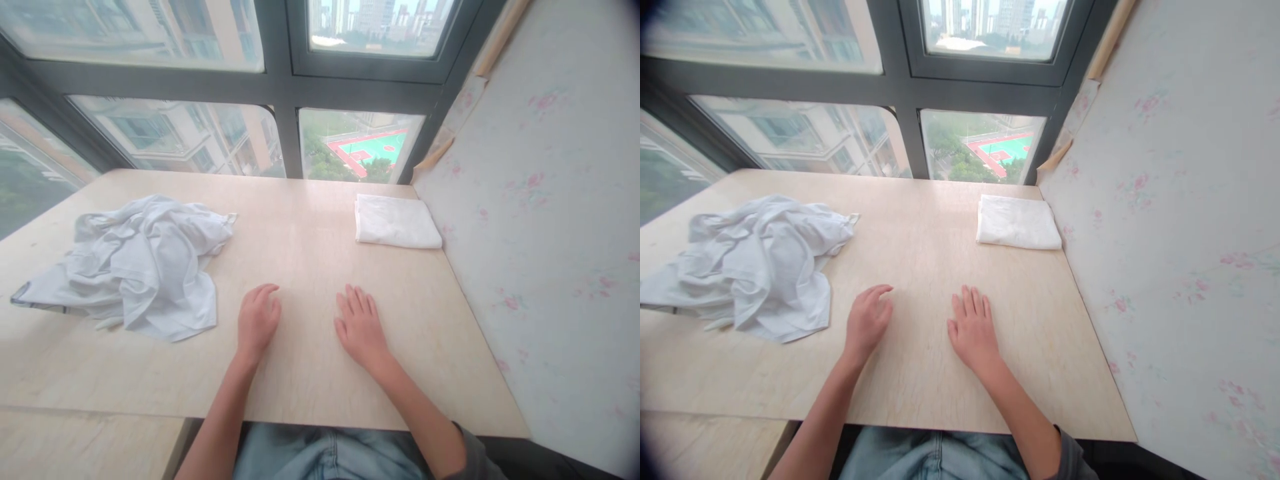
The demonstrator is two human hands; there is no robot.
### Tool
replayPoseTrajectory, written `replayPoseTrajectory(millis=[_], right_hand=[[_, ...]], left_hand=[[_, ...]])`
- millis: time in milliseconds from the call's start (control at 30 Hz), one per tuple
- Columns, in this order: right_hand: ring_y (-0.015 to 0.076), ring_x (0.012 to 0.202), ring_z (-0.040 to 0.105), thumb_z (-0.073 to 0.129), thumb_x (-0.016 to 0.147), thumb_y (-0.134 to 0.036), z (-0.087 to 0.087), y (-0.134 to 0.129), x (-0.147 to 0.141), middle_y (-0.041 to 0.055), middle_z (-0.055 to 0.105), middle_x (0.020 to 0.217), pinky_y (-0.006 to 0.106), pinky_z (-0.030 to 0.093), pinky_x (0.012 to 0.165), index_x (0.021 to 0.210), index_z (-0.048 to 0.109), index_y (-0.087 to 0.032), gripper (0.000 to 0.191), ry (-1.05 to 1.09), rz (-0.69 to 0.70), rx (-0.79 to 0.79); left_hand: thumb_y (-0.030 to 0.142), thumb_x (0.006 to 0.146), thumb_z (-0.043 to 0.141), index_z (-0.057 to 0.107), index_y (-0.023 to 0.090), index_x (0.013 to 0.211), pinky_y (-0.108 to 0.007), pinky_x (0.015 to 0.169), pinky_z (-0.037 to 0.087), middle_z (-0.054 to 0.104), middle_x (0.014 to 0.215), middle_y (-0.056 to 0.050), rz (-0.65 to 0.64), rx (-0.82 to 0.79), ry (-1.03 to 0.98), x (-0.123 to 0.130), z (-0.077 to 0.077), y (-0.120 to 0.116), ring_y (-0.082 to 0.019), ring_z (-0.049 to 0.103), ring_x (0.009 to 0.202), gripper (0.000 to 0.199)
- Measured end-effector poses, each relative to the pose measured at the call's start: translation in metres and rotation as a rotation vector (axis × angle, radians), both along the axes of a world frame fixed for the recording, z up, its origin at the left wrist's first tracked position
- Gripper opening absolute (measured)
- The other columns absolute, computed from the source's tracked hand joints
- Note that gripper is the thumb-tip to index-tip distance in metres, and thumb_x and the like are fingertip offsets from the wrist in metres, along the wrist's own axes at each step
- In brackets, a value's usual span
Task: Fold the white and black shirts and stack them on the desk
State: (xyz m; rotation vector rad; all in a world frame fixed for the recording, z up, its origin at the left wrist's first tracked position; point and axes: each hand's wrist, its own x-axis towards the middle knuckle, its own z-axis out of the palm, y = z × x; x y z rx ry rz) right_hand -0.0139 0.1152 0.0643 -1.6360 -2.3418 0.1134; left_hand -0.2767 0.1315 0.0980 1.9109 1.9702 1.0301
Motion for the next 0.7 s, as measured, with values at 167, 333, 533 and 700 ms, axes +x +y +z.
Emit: replayPoseTrajectory(millis=[167, 333, 533, 700], right_hand=[[0.0320, 0.150, 0.028, 0.041, 0.098, -0.037, 0.007, -0.014, -0.012, 0.0108, 0.034, 0.161, 0.055, 0.024, 0.121, 0.148, 0.049, -0.019, 0.054, 0.058, 0.018, -0.044], [0.0321, 0.149, 0.030, 0.043, 0.098, -0.037, 0.007, -0.010, -0.009, 0.0113, 0.036, 0.161, 0.055, 0.024, 0.121, 0.147, 0.050, -0.018, 0.054, 0.086, 0.019, -0.046], [0.0319, 0.149, 0.030, 0.044, 0.097, -0.036, 0.007, -0.012, -0.010, 0.0116, 0.036, 0.160, 0.056, 0.025, 0.121, 0.147, 0.051, -0.019, 0.053, 0.102, 0.018, -0.046], [0.0316, 0.149, 0.030, 0.045, 0.097, -0.037, 0.009, -0.011, -0.010, 0.0116, 0.038, 0.159, 0.055, 0.024, 0.121, 0.144, 0.053, -0.018, 0.052, 0.126, 0.019, -0.056]], left_hand=[[0.039, 0.087, 0.060, 0.056, 0.016, 0.128, -0.059, 0.110, 0.034, 0.049, 0.144, -0.019, 0.369, 0.075, 0.413, -0.081, 0.039, 0.006, -0.040, 0.043, 0.135, 0.048], [0.042, 0.084, 0.063, 0.056, 0.015, 0.103, -0.045, 0.092, 0.049, 0.064, 0.095, -0.005, 0.629, -0.125, 0.299, -0.157, 0.063, 0.019, -0.030, 0.059, 0.107, 0.033], [0.029, 0.083, 0.057, 0.058, 0.017, 0.091, -0.046, 0.087, 0.049, 0.047, 0.068, 0.002, 0.624, -0.132, 0.249, -0.152, 0.070, 0.028, -0.021, 0.057, 0.079, 0.015], [0.042, 0.089, 0.051, 0.059, 0.019, 0.102, -0.029, 0.075, 0.051, 0.063, 0.082, 0.000, 0.373, -0.027, 0.085, -0.072, 0.071, 0.001, -0.014, 0.057, 0.071, 0.028]])
